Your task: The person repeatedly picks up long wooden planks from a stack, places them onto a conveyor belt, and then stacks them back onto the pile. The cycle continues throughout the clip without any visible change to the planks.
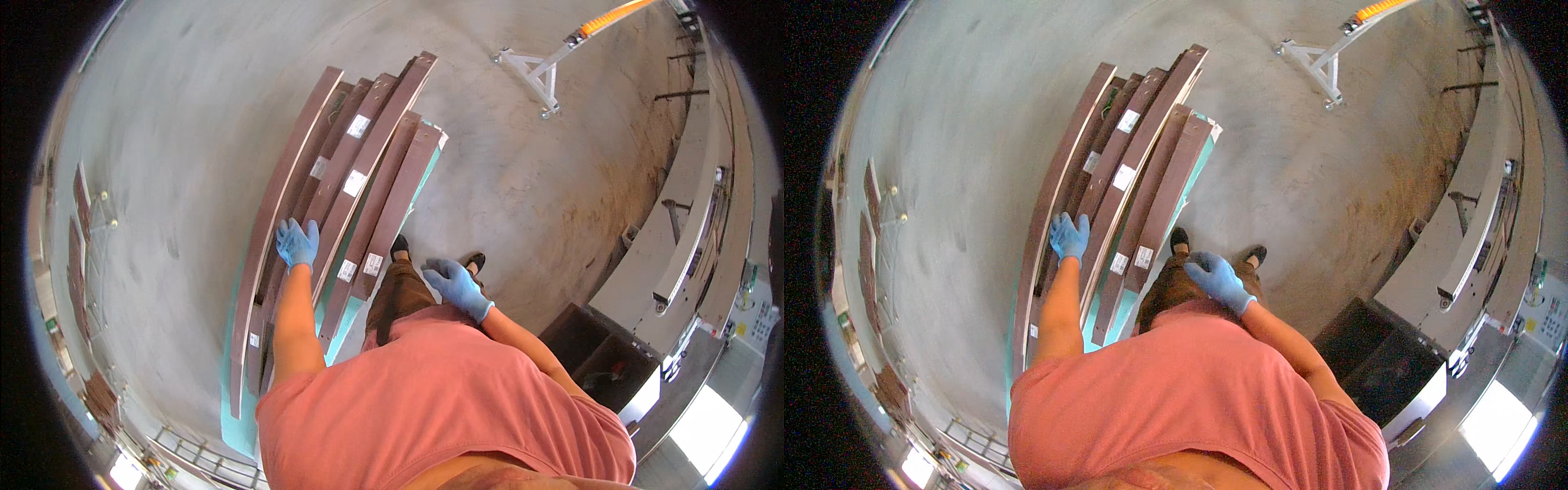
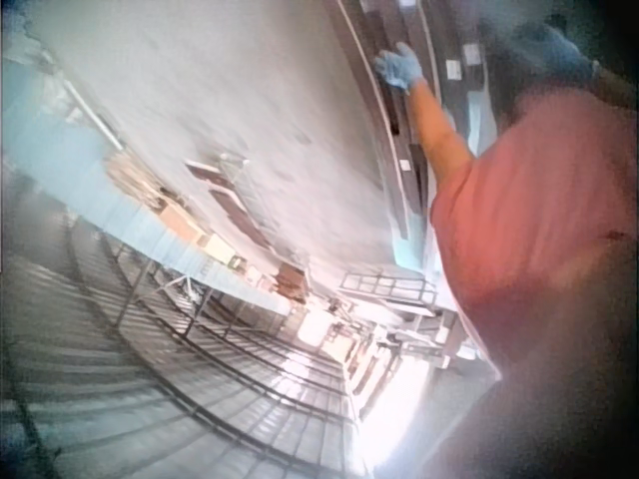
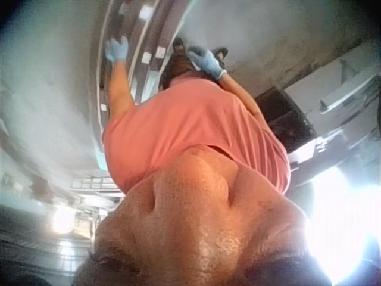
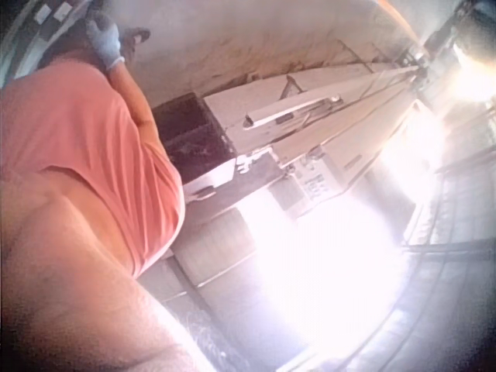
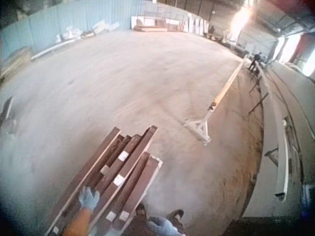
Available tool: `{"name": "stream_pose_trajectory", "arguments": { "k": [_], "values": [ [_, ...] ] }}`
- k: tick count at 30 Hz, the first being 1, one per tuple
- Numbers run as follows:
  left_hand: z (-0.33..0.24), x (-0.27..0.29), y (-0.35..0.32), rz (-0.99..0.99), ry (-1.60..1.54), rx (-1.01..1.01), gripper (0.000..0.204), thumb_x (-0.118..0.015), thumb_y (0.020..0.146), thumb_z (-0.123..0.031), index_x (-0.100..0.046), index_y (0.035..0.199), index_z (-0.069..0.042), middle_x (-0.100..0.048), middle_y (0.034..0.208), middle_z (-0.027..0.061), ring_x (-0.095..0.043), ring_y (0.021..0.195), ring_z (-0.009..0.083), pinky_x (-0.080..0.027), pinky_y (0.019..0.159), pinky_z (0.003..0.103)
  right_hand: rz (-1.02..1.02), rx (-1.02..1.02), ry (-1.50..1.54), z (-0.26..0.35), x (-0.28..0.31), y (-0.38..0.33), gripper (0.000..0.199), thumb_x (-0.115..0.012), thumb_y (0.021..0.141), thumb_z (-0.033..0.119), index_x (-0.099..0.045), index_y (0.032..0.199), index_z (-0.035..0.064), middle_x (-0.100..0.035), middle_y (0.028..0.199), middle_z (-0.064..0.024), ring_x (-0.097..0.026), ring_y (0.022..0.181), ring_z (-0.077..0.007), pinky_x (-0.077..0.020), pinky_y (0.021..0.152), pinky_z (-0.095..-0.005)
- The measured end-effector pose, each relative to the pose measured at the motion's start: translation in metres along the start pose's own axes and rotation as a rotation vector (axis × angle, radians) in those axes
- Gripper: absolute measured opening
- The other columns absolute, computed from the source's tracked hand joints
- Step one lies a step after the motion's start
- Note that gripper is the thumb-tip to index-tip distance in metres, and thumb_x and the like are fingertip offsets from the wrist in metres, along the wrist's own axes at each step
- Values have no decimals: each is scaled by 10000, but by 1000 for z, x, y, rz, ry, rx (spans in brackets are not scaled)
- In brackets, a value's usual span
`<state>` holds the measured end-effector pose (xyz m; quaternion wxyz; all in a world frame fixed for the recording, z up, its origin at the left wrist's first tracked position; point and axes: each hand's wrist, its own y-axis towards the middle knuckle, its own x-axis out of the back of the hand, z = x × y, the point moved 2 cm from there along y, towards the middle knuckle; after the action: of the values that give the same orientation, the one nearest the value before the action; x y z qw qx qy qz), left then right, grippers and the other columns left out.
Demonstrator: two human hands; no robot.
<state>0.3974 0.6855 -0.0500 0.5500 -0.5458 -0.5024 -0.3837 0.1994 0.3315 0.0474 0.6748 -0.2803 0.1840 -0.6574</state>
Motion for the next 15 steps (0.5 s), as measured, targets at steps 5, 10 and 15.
{"name": "stream_pose_trajectory", "arguments": {
  "k": [5, 10, 15],
  "values": [
    [-64, 7, -11, -69, 47, -299, 892, -678, 886, -566, -474, 1525, 22, -438, 1581, 276, -368, 1496, 448, -321, 1215, 553, -17, -70, -24, 4, 25, -20, 504, -663, 1028, 287, -614, 1377, -73, -717, 1314, -163, -672, 1204, -214, -510, 1059, -336],
    [-122, 6, -7, -27, 163, -279, 975, -746, 835, -518, -389, 1580, 1, -364, 1646, 236, -289, 1548, 422, -256, 1260, 521, -93, -100, -44, -11, 46, -32, 512, -674, 1017, 318, -634, 1356, -65, -727, 1291, -164, -678, 1188, -219, -514, 1044, -348],
    [-145, 6, -3, 22, 322, -215, 975, -727, 858, -522, -359, 1605, -16, -322, 1688, 208, -242, 1586, 382, -208, 1288, 494, -181, -141, 6, -44, 61, -44, 500, -684, 1008, 328, -657, 1331, -53, -738, 1250, -184, -691, 1165, -239, -525, 1032, -357]
  ]
}}
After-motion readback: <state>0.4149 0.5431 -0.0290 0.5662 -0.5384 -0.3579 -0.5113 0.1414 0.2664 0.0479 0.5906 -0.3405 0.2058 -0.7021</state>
